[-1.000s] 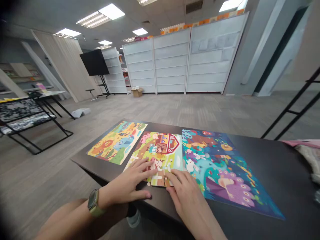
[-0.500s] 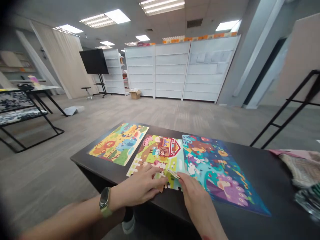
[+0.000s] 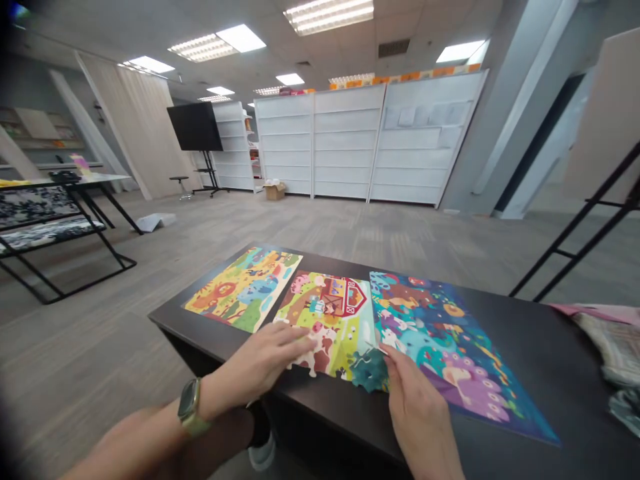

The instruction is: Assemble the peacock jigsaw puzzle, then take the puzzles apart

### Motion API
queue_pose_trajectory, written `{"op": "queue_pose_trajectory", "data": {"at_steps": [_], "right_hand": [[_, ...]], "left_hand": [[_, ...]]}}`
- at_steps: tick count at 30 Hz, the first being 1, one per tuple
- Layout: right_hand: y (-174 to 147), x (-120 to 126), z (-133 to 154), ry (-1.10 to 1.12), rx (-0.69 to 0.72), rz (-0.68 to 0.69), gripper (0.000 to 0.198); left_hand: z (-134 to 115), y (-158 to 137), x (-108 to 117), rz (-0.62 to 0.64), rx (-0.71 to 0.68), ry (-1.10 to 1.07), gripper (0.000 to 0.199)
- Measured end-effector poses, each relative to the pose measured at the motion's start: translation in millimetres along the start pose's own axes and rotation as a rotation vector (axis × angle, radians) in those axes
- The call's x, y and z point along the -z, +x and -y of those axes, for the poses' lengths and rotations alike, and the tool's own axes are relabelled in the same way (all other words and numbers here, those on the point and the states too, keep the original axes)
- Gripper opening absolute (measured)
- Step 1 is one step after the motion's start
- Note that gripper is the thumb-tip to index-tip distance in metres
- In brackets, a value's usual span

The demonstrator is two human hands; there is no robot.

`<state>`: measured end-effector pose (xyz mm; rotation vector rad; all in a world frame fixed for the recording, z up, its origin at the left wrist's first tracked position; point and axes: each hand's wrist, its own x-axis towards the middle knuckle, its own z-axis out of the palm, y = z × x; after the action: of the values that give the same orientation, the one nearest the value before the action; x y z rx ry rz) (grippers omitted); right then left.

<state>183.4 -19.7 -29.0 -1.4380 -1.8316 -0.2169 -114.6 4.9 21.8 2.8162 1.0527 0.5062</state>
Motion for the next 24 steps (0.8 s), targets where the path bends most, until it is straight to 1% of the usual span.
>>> {"op": "queue_pose_trajectory", "data": {"at_steps": [2, 4, 6, 9, 12, 13, 14, 16, 19, 20, 21, 22, 24], "right_hand": [[-0.8, 1.6, 0.8, -0.009, 0.012, -0.007, 0.031], [-0.1, 2.4, 2.9, 0.021, 0.066, 0.041, 0.031], [1.9, 3.2, 6.7, 0.038, 0.107, 0.080, 0.030], [5.3, 6.7, 15.5, 0.055, 0.161, 0.139, 0.031], [4.9, 11.9, 24.2, 0.100, 0.236, 0.256, 0.029], [3.6, 13.4, 25.2, 0.107, 0.241, 0.275, 0.029], [2.0, 14.8, 24.4, 0.106, 0.230, 0.266, 0.030], [-0.9, 17.8, 16.4, 0.073, 0.161, 0.177, 0.034], [0.6, 25.8, -10.1, -0.028, 0.008, -0.001, 0.036], [2.7, 29.8, -20.9, -0.065, -0.035, -0.033, 0.037], [5.3, 34.4, -31.4, -0.096, -0.067, -0.035, 0.037], [7.7, 39.2, -40.7, -0.120, -0.086, -0.002, 0.036], [10.2, 49.0, -53.4, -0.155, -0.099, 0.107, 0.034]], "left_hand": [[13.3, -1.9, 0.5, 0.000, 0.059, 0.001, 0.048], [19.8, -5.0, -3.6, 0.037, 0.061, -0.003, 0.049], [19.5, -7.6, -9.6, 0.065, 0.058, -0.002, 0.049], [13.6, -8.3, -16.1, 0.075, 0.053, 0.016, 0.047], [9.0, -6.1, -19.5, 0.052, 0.050, 0.036, 0.044], [8.0, -5.3, -20.3, 0.043, 0.055, 0.041, 0.043], [7.1, -4.6, -21.0, 0.037, 0.061, 0.043, 0.042], [5.0, -3.4, -21.9, 0.036, 0.071, 0.041, 0.042], [0.3, -0.2, -21.3, 0.047, 0.072, 0.020, 0.041], [-1.7, 1.8, -20.9, 0.051, 0.064, 0.005, 0.040], [-3.7, 4.3, -20.7, 0.055, 0.049, -0.013, 0.039], [-5.9, 7.3, -20.7, 0.057, 0.031, -0.033, 0.039], [-10.4, 14.2, -21.8, 0.058, -0.010, -0.068, 0.038]]}}
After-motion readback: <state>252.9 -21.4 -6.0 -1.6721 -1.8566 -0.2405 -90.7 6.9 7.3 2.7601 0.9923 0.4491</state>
